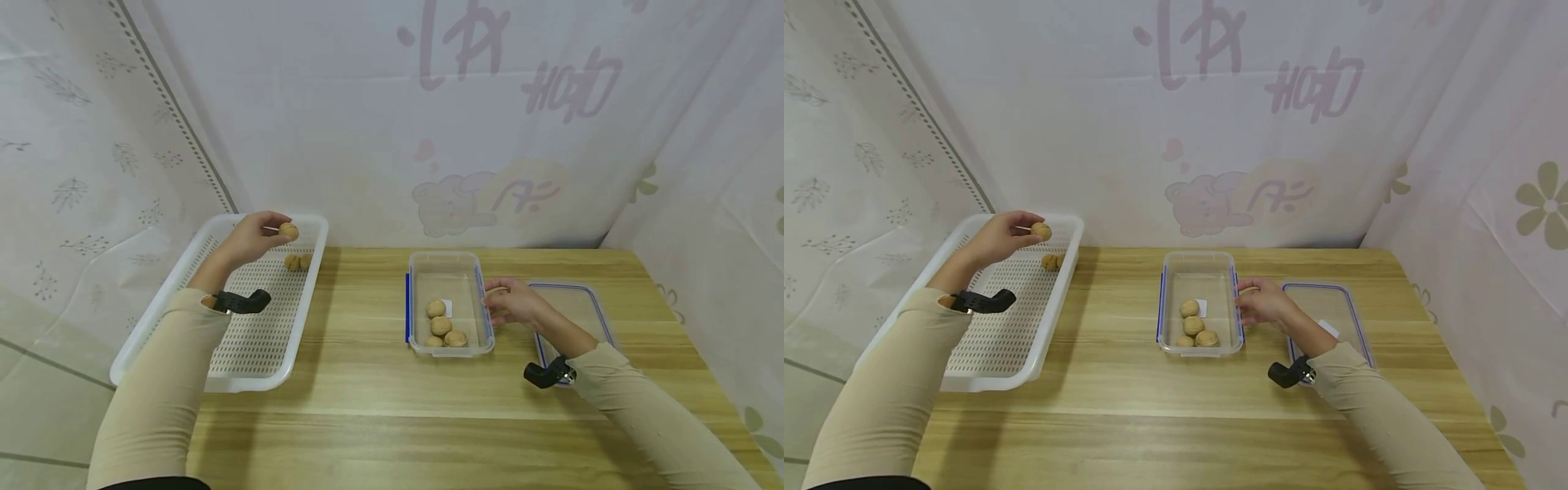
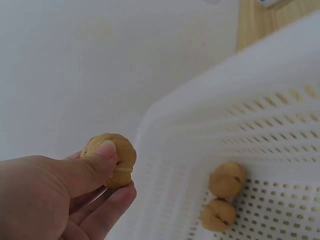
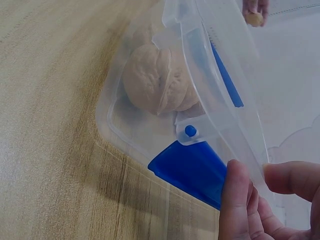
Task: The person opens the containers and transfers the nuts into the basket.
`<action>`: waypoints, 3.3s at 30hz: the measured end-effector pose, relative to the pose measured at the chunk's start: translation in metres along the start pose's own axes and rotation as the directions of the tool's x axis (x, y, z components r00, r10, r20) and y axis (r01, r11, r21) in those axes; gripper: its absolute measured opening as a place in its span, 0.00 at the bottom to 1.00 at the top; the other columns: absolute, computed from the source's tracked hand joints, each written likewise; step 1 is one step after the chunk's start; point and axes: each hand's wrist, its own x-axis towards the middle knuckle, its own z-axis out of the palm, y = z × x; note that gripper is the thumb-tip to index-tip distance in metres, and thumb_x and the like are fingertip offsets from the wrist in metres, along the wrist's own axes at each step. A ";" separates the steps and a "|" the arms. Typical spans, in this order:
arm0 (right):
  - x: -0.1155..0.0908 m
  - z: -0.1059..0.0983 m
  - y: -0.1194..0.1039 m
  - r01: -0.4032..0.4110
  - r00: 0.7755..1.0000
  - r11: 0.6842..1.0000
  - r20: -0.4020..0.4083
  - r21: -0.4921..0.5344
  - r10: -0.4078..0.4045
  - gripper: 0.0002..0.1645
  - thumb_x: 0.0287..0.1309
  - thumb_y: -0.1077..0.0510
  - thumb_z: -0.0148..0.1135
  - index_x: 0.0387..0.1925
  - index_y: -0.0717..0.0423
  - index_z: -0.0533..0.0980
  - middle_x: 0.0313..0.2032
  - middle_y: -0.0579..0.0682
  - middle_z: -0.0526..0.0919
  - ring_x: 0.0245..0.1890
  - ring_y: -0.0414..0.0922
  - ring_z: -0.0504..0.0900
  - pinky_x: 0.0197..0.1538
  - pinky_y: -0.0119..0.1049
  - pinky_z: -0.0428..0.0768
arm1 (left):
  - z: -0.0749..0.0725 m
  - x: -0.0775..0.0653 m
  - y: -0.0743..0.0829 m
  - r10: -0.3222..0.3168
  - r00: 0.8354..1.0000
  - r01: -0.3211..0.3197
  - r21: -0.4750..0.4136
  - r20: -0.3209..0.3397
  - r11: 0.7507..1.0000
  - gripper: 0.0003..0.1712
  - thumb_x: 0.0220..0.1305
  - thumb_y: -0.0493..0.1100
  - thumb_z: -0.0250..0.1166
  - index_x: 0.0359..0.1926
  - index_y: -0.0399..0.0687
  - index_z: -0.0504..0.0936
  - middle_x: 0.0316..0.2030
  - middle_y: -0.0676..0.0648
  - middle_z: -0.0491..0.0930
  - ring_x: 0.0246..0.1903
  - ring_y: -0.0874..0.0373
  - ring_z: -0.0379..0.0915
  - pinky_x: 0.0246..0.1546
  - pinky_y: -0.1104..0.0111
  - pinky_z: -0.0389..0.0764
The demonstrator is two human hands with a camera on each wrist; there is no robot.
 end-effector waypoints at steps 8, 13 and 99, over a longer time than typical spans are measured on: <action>0.000 0.000 0.000 0.008 1.000 1.000 0.006 -0.002 -0.008 0.28 0.69 0.66 0.58 0.65 0.73 0.62 0.41 0.53 0.80 0.37 0.43 0.82 0.38 0.36 0.87 | 0.004 -0.001 -0.026 -0.058 0.996 0.057 -0.016 -0.067 0.998 0.30 0.76 0.39 0.59 0.71 0.28 0.64 0.65 0.25 0.67 0.65 0.29 0.66 0.63 0.42 0.71; 0.000 0.000 0.001 0.007 1.000 1.000 0.001 -0.009 -0.007 0.29 0.69 0.66 0.58 0.66 0.73 0.61 0.41 0.53 0.80 0.37 0.43 0.82 0.38 0.36 0.87 | 0.008 -0.002 -0.039 -0.073 0.990 0.070 -0.030 -0.121 0.997 0.29 0.76 0.39 0.59 0.71 0.28 0.64 0.65 0.25 0.68 0.64 0.29 0.66 0.63 0.42 0.71; -0.003 0.000 0.000 -0.026 1.000 1.000 -0.012 0.002 0.026 0.28 0.70 0.65 0.57 0.66 0.70 0.61 0.40 0.52 0.80 0.36 0.42 0.83 0.39 0.36 0.87 | 0.046 0.004 -0.094 -0.233 0.952 0.231 -0.035 -0.201 0.972 0.32 0.72 0.39 0.64 0.70 0.28 0.64 0.65 0.23 0.66 0.66 0.29 0.62 0.64 0.40 0.69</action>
